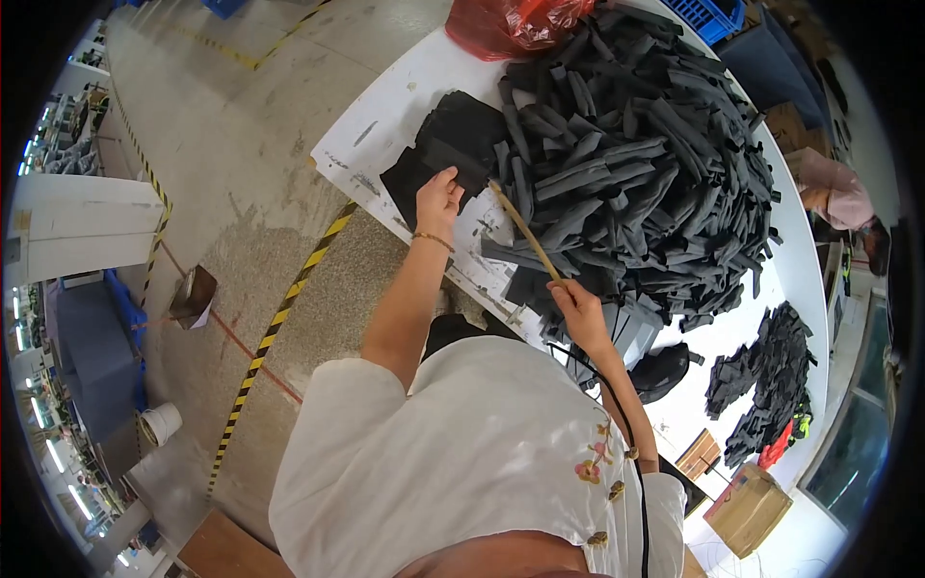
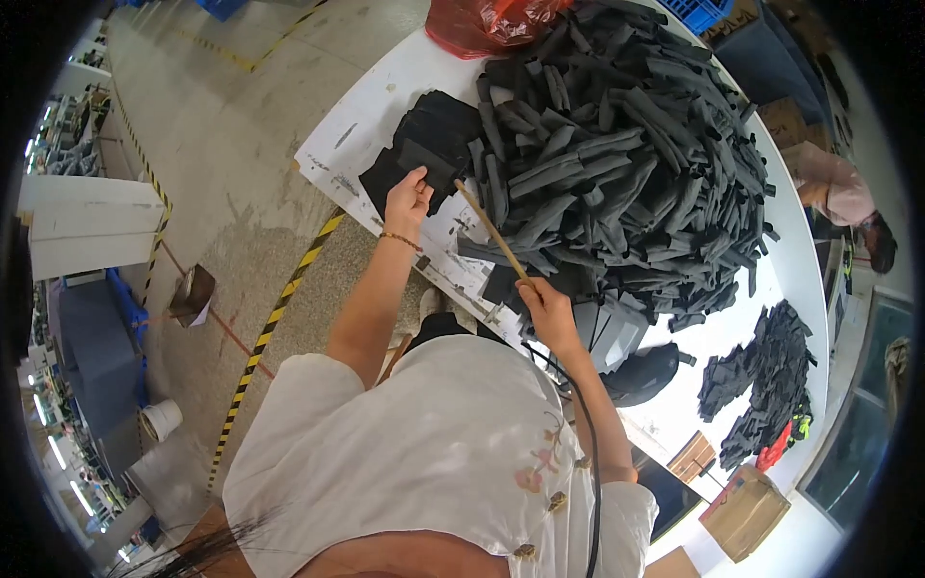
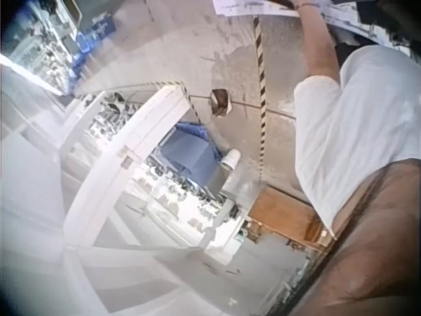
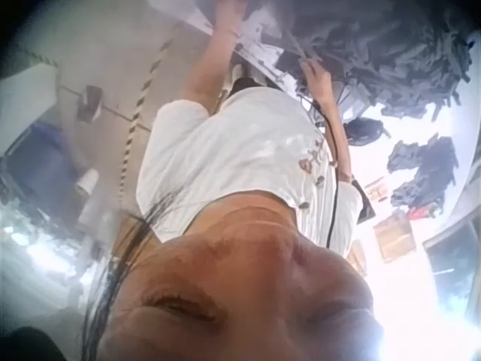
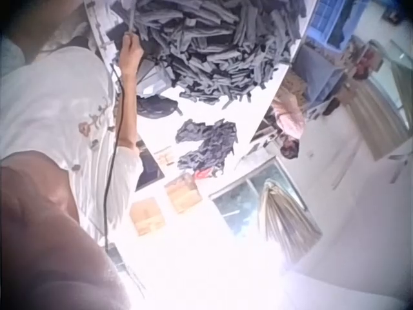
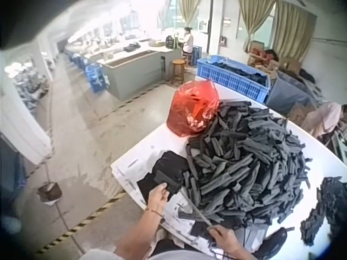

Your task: Inserting foam padding strips into black fabric pouches using a wooden stick for positioning.

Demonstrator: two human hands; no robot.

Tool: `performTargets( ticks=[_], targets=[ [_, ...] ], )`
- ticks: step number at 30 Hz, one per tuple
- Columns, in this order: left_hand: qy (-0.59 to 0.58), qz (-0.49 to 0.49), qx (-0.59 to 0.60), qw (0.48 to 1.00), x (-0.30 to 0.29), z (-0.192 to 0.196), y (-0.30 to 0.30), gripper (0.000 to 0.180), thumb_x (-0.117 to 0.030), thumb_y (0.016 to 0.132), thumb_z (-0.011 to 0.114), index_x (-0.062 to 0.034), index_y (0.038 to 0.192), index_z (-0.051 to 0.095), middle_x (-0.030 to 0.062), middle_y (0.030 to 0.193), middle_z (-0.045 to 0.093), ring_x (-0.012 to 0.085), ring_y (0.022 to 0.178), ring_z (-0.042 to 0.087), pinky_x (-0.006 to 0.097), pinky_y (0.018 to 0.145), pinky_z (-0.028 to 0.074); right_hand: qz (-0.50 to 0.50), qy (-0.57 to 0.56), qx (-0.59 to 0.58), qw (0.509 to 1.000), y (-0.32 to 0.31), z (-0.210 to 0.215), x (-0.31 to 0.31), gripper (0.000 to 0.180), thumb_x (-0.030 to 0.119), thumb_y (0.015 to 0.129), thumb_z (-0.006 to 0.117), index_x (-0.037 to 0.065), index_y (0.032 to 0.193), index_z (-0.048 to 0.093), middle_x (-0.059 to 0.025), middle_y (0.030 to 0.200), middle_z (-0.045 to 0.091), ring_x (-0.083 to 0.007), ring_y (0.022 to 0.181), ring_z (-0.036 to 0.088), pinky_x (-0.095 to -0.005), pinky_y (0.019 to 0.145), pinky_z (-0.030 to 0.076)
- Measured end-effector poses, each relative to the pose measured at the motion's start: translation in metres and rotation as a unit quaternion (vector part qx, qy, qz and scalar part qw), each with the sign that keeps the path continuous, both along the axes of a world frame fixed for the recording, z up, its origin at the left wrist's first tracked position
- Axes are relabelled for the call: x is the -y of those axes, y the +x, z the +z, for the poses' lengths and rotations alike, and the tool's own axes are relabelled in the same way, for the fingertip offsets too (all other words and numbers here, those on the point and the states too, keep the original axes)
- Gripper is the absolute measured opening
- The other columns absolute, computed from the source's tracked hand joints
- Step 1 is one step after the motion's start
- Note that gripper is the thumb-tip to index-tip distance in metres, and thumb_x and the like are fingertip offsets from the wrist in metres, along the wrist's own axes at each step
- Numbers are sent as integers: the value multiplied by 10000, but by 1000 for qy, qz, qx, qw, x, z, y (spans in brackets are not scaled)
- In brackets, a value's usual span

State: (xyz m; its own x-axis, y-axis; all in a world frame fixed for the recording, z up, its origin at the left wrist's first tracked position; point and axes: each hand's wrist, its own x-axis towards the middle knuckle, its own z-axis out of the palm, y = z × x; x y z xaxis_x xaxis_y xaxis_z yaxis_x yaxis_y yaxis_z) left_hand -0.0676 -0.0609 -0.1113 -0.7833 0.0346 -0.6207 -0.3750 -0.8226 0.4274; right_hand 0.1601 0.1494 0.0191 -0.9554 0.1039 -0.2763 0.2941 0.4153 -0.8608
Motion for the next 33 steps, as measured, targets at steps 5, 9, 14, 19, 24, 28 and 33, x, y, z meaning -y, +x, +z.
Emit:
performTargets(
  ticks=[5, 9, 14, 19, 24, 28, 33],
  targets=[
    [35, -24, -14, 999, -9, 10, 8, 165, -4, 802, 701, -13, 933, 601, 68, 846, 641, 189, 792, 638, 312, 789, 532, -39, -77, 79, 993, 6, 10, -3, 228, 184, 936, 556, -9, 1025, 636, 40, 652, 456, -41, 585, 396, -211, 517, 327],
    [30, -34, -22, 999, -13, 11, 13, 130, -18, 835, 671, -9, 955, 621, 82, 928, 659, 193, 871, 644, 303, 797, 533, -53, -127, 110, 984, 6, 26, 3, 230, 191, 939, 551, -10, 1011, 639, 53, 662, 448, -32, 601, 386, -201, 523, 319],
    [30, -41, -14, 999, -17, 10, 18, 101, -31, 855, 655, -8, 951, 636, 88, 961, 662, 197, 906, 643, 299, 816, 540, -47, -153, 120, 980, 9, 25, 4, 234, 192, 941, 549, -16, 998, 639, 49, 664, 459, -33, 607, 393, -202, 531, 325],
    [13, -105, -115, 988, -25, 24, 34, 212, -2, 818, 670, -30, 1019, 610, 61, 928, 655, 169, 878, 639, 284, 769, 537, -42, -143, 112, 983, 10, 14, 1, 239, 190, 945, 535, -18, 1017, 627, 43, 660, 469, -39, 591, 402, -212, 517, 331],
    [-54, -283, -170, 942, -39, 32, 95, 301, 7, 802, 635, -46, 1092, 576, 56, 970, 646, 148, 883, 630, 264, 754, 513, -92, -111, 22, 989, -8, -13, 13, 220, 175, 943, 523, -19, 1003, 607, 12, 637, 484, -59, 565, 431, -235, 502, 349],
    [159, -234, -68, 957, -56, 88, 116, 234, -124, 871, 636, -51, 1086, 579, 67, 914, 645, 184, 832, 635, 374, 855, 515, -66, -76, 0, 995, -14, -29, 19, 182, 144, 940, 510, -15, 1003, 571, -63, 608, 509, -115, 542, 467, -272, 514, 388],
    [174, -142, -74, 972, -68, 80, 116, 204, -192, 898, 627, -56, 1044, 583, 62, 861, 627, 192, 808, 630, 403, 861, 516, -80, 51, -92, 991, -5, -22, 51, 169, 123, 949, 489, -23, 1010, 547, -169, 660, 522, -235, 566, 518, -342, 541, 425]
  ],
)
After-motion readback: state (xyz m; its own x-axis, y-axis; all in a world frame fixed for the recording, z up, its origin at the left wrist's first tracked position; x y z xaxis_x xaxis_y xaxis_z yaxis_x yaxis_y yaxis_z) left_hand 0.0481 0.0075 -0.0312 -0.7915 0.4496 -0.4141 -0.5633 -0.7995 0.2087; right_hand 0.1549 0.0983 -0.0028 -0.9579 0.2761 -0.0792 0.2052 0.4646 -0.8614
